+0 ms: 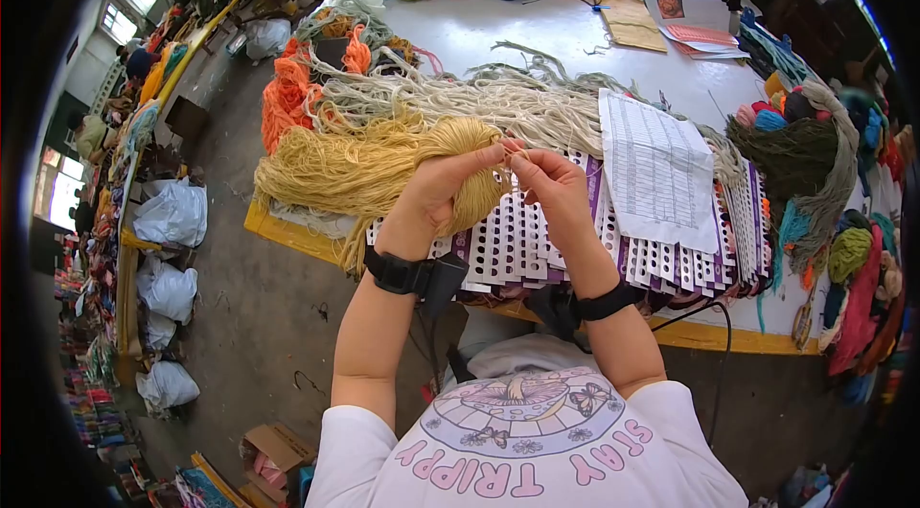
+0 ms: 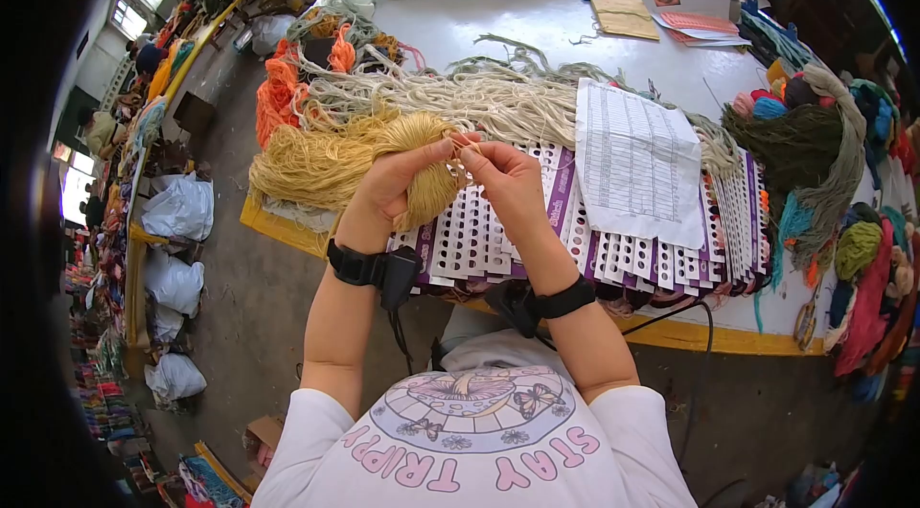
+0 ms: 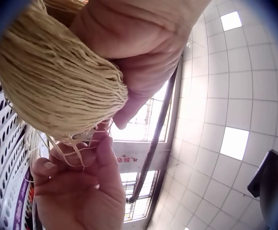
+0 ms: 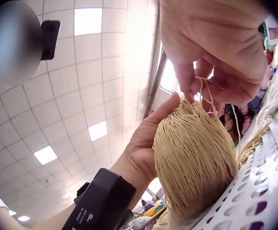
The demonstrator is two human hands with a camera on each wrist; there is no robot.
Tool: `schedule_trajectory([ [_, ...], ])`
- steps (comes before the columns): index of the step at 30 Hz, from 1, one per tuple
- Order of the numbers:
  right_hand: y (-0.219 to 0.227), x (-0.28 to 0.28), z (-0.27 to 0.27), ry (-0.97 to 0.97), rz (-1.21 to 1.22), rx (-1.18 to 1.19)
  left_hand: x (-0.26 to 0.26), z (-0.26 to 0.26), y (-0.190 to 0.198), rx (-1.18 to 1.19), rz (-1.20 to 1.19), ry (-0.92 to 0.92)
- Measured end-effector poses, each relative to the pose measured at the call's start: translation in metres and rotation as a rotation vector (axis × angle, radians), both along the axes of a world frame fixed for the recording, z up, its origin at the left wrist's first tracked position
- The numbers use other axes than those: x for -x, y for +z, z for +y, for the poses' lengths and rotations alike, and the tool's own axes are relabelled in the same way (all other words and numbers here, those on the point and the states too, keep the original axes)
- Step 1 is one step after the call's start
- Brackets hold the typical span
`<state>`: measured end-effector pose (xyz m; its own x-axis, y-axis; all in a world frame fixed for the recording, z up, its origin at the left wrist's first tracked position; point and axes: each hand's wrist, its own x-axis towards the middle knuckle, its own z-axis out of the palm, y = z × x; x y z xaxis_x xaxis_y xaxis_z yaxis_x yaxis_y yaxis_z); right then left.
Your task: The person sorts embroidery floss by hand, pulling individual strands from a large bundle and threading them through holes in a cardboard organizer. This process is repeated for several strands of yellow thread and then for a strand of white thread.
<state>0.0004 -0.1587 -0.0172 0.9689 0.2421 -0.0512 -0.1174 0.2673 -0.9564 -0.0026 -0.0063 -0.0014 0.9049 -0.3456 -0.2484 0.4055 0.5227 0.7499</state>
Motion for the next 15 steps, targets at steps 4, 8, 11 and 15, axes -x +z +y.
schedule_trajectory([
  [4, -0.006, -0.001, 0.0, -0.052, -0.084, 0.004, 0.0, 0.001, -0.002, -0.129, -0.069, 0.042],
  [8, -0.012, -0.006, -0.001, -0.267, -0.175, -0.136, 0.0, 0.005, 0.006, -0.2, -0.2, 0.07],
  [11, 0.009, -0.008, -0.017, -0.253, 0.166, -0.81, -0.008, 0.037, 0.007, 0.081, -0.324, 0.28],
  [15, -0.018, -0.051, -0.225, -0.224, -0.085, -1.107, -0.004, 0.103, 0.055, 0.144, -0.539, 0.684],
])
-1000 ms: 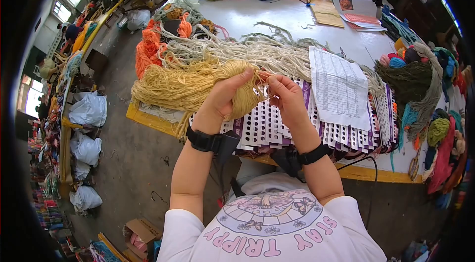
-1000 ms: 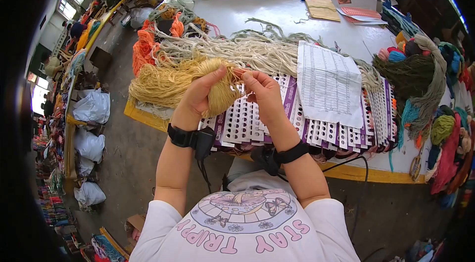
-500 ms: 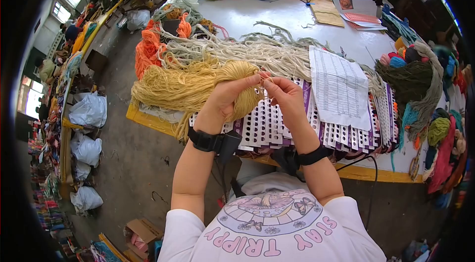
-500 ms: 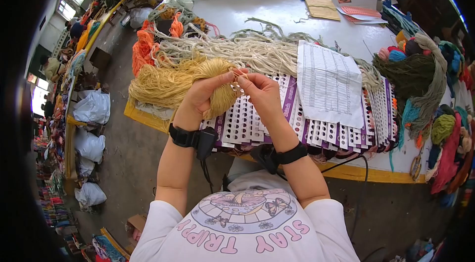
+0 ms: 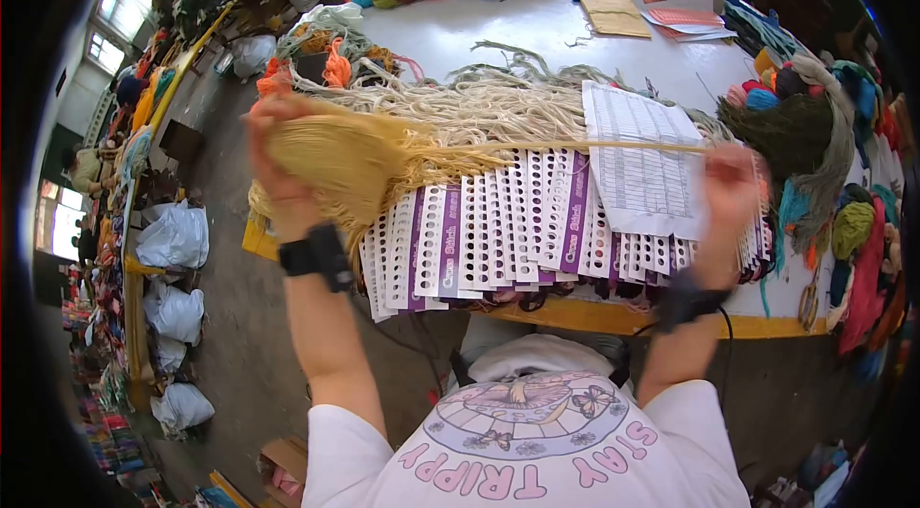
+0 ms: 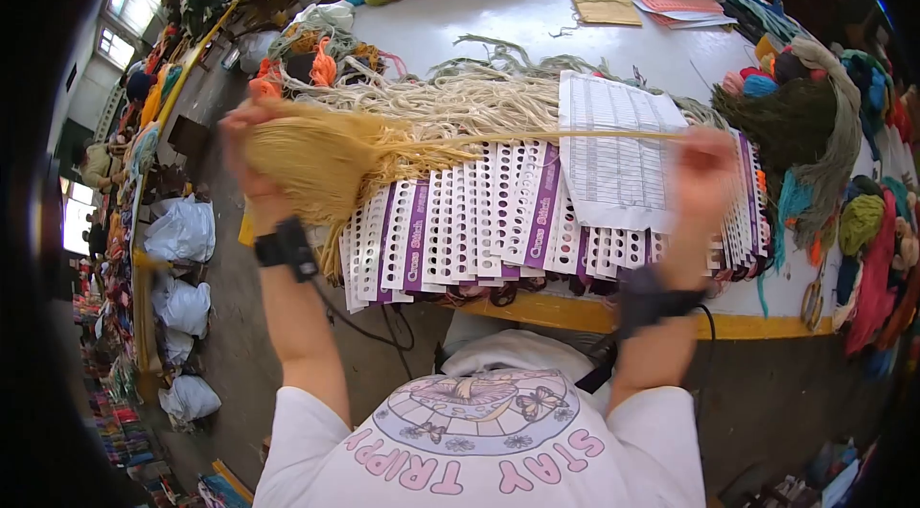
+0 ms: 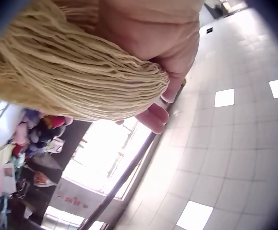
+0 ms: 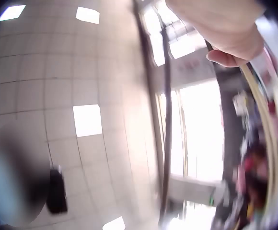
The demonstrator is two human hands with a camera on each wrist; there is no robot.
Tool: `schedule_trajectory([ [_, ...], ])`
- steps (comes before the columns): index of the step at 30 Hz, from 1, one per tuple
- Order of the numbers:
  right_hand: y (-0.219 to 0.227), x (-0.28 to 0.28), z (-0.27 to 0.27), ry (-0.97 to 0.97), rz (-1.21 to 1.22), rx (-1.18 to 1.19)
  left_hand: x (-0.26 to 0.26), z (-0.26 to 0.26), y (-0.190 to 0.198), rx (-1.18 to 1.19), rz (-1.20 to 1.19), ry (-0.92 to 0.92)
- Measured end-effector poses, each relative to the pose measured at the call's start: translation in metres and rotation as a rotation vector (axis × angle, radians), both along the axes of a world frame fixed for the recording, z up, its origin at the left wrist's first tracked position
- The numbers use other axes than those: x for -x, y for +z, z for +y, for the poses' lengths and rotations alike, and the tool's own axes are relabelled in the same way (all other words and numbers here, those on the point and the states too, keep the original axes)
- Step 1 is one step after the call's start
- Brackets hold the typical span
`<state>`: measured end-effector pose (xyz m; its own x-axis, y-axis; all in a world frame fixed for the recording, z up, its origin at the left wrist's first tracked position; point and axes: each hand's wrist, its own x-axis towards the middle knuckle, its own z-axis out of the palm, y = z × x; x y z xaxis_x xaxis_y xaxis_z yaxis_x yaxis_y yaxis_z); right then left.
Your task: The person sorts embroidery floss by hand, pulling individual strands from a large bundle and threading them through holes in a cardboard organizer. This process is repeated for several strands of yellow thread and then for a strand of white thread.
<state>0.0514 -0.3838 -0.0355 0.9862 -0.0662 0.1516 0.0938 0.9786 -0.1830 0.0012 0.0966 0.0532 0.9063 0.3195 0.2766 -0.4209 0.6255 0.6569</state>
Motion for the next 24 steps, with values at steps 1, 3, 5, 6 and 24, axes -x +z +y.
schedule_trajectory([
  [1, 0.024, 0.014, -0.067, -0.503, 0.122, 0.255, 0.001, 0.009, 0.011, 0.129, -0.043, 0.104],
  [3, 0.068, 0.037, -0.167, -1.181, 0.588, 0.61, -0.003, 0.024, 0.017, 0.344, -0.238, -0.336],
  [5, 0.103, 0.039, -0.136, -1.187, 0.526, 0.56, -0.02, 0.015, 0.004, 0.336, -0.354, -0.606],
  [6, 0.112, 0.031, -0.098, -1.028, 0.462, 0.601, -0.03, -0.005, -0.016, 0.414, -0.156, -0.615],
  [24, -0.024, -0.01, 0.163, -0.048, -0.168, 1.914, -0.041, -0.168, -0.113, -0.47, 0.909, -0.396],
])
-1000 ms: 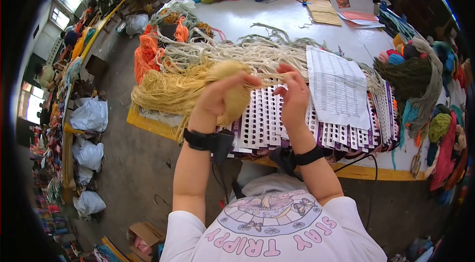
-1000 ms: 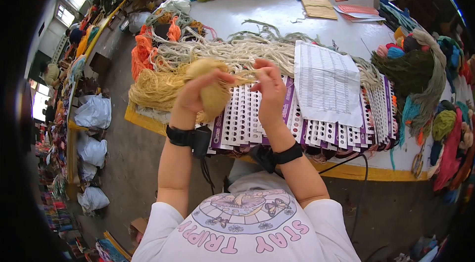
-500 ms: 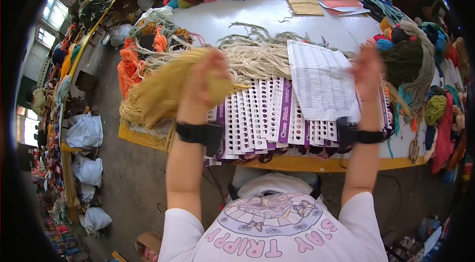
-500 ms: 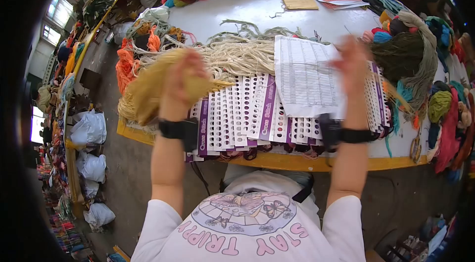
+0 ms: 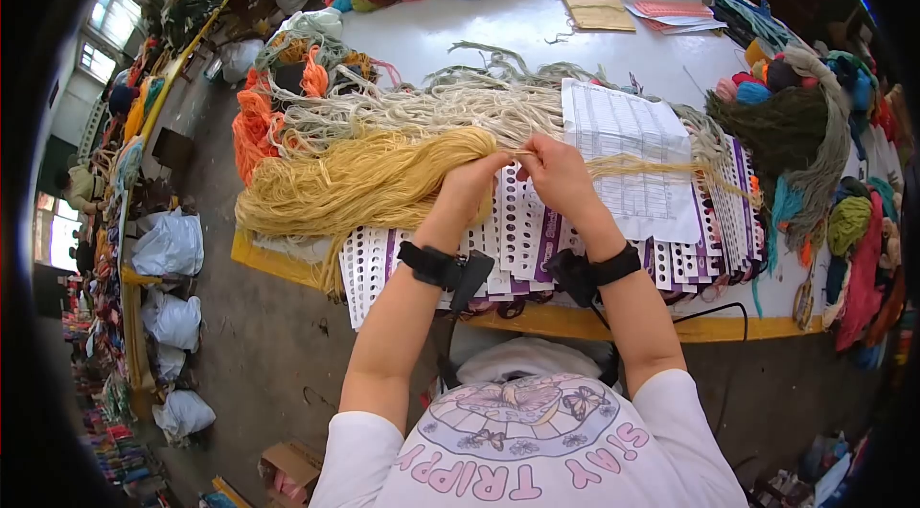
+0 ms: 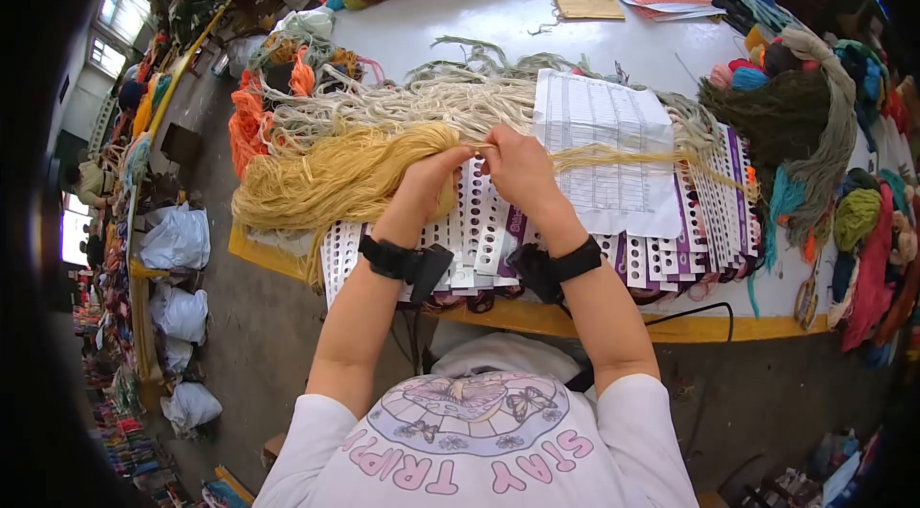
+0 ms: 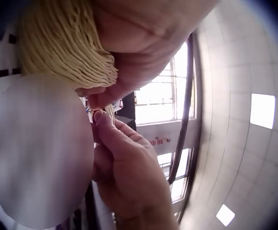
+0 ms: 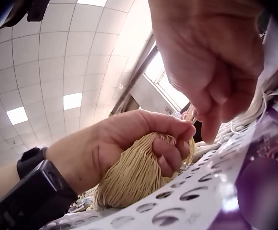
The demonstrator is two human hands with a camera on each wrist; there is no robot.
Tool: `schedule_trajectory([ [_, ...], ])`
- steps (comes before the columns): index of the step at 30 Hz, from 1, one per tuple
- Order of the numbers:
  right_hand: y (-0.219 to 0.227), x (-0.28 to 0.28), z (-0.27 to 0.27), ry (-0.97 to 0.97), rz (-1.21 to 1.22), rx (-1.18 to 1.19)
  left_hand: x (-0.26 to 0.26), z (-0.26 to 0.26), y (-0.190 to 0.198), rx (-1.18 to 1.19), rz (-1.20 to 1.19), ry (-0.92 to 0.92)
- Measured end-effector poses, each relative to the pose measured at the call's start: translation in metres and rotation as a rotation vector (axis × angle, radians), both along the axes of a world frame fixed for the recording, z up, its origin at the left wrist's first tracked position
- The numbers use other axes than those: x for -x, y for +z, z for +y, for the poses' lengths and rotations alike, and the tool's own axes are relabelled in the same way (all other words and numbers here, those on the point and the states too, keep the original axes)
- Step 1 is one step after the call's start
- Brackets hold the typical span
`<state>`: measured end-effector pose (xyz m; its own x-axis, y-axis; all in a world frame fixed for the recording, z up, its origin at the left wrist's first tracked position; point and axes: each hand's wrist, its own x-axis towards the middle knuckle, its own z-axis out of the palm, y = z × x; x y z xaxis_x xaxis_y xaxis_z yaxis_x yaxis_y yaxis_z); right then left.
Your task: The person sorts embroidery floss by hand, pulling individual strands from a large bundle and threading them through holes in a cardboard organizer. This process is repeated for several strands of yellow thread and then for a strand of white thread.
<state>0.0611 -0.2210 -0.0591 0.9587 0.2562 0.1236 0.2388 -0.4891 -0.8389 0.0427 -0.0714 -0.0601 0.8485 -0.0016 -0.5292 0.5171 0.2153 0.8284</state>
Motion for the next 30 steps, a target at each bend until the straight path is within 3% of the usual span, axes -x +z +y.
schedule_trajectory([
  [2, -0.001, -0.002, 0.0, -0.045, 0.0, 0.042, 0.002, -0.005, -0.01, -0.257, -0.139, 0.026],
  [3, -0.003, -0.003, 0.0, -0.067, 0.038, -0.051, 0.003, -0.007, -0.011, -0.385, -0.209, 0.04],
  [5, -0.007, -0.004, -0.001, -0.108, 0.118, -0.234, -0.003, -0.007, -0.012, -0.356, -0.077, -0.042],
  [8, -0.003, -0.003, 0.0, -0.026, 0.318, -0.308, -0.007, -0.003, -0.012, -0.346, -0.01, -0.117],
  [11, -0.017, -0.006, 0.005, -0.098, 0.268, -0.366, 0.0, 0.001, -0.011, -0.253, 0.005, -0.081],
  [14, -0.031, -0.008, 0.007, -0.18, 0.043, -0.204, 0.003, 0.006, -0.007, -0.063, 0.09, -0.031],
  [17, -0.03, -0.006, 0.007, -0.187, -0.142, -0.149, -0.004, 0.011, -0.003, 0.044, 0.182, -0.024],
  [23, -0.033, -0.007, 0.008, -0.128, -0.286, -0.112, -0.018, 0.016, -0.025, 0.26, 0.21, -0.086],
  [30, -0.029, -0.004, 0.004, -0.077, -0.082, -0.211, -0.019, 0.007, -0.032, 0.106, 0.097, -0.043],
])
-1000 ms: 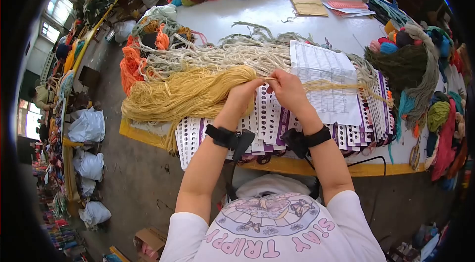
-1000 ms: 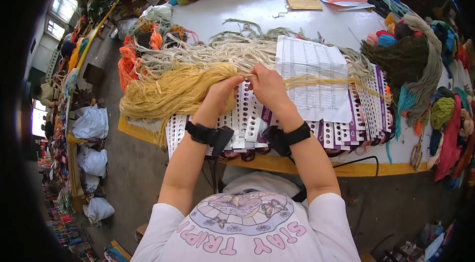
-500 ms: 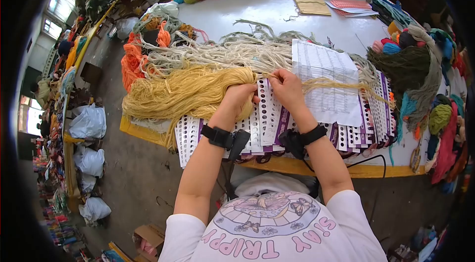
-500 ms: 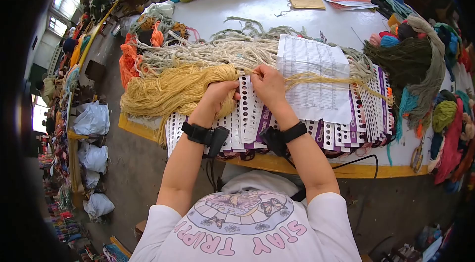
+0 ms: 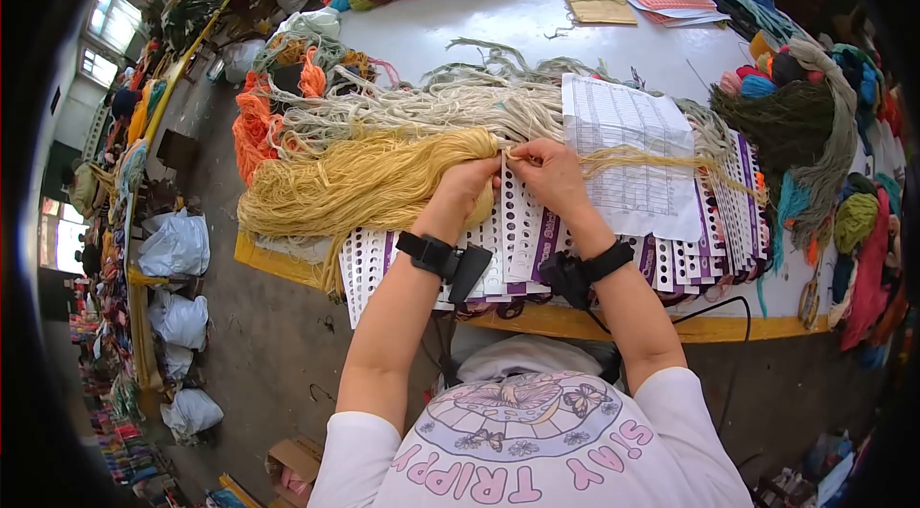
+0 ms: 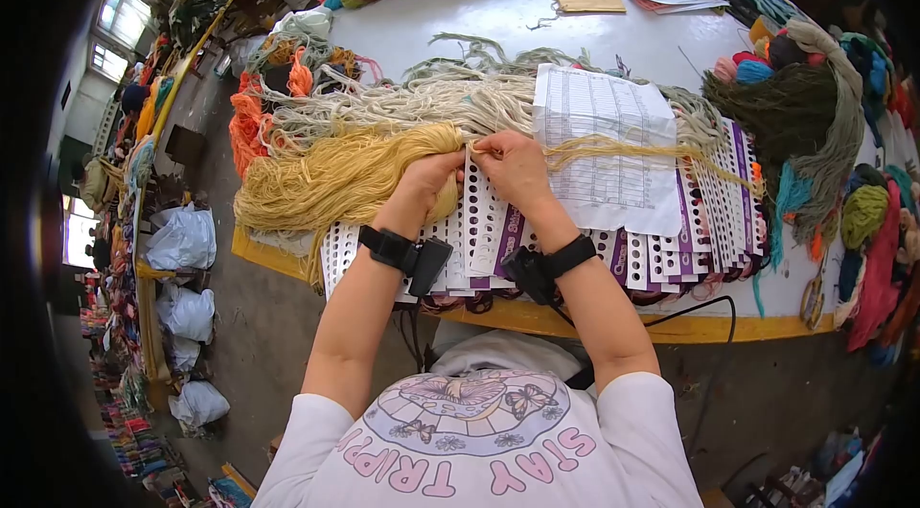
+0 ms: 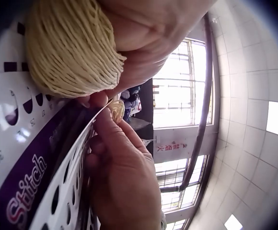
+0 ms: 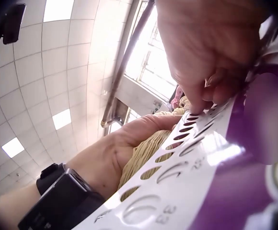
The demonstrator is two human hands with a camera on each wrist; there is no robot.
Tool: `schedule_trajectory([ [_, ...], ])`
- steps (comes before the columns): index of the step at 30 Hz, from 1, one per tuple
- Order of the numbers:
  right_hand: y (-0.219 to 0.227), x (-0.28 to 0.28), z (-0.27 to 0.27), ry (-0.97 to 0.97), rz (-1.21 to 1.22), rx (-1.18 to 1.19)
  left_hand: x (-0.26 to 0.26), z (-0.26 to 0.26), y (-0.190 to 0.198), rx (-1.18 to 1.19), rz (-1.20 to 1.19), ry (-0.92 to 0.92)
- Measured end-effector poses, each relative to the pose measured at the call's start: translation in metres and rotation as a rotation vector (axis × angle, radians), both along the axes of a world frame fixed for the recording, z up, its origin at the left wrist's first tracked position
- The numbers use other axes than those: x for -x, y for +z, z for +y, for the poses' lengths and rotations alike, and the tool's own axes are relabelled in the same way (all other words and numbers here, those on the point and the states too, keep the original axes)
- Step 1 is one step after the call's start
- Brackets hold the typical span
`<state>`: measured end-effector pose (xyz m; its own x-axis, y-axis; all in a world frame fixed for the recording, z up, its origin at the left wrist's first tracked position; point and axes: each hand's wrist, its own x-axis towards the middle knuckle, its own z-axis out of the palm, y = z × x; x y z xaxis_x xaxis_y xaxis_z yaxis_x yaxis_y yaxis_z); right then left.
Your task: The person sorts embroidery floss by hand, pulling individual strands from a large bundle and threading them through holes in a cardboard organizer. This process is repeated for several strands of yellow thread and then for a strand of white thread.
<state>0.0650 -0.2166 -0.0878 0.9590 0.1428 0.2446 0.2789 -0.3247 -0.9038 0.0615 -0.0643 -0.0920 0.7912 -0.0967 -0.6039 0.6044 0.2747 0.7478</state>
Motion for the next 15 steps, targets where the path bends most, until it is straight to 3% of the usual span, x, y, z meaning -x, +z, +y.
schedule_trajectory([
  [2, 0.003, 0.003, 0.0, -0.027, 0.079, -0.009, 0.001, -0.002, 0.003, -0.092, 0.003, 0.042],
  [5, -0.001, 0.003, -0.001, -0.039, 0.025, 0.062, 0.005, 0.015, 0.025, 0.16, 0.046, 0.152],
  [8, 0.005, 0.005, 0.002, -0.057, -0.069, 0.16, 0.004, 0.039, 0.02, 0.807, 0.045, 0.102],
  [9, 0.007, 0.005, 0.003, -0.054, -0.038, 0.166, 0.005, 0.038, 0.025, 0.846, 0.01, -0.021],
  [12, 0.012, 0.006, 0.005, -0.063, 0.057, 0.108, 0.013, 0.016, 0.039, 0.523, 0.002, -0.05],
  [14, 0.009, 0.006, 0.005, -0.083, 0.117, -0.033, 0.017, 0.0, 0.035, -0.132, -0.292, -0.243],
  [15, 0.006, 0.005, 0.006, -0.1, 0.09, 0.016, 0.014, -0.002, 0.03, -0.404, -0.415, -0.372],
])
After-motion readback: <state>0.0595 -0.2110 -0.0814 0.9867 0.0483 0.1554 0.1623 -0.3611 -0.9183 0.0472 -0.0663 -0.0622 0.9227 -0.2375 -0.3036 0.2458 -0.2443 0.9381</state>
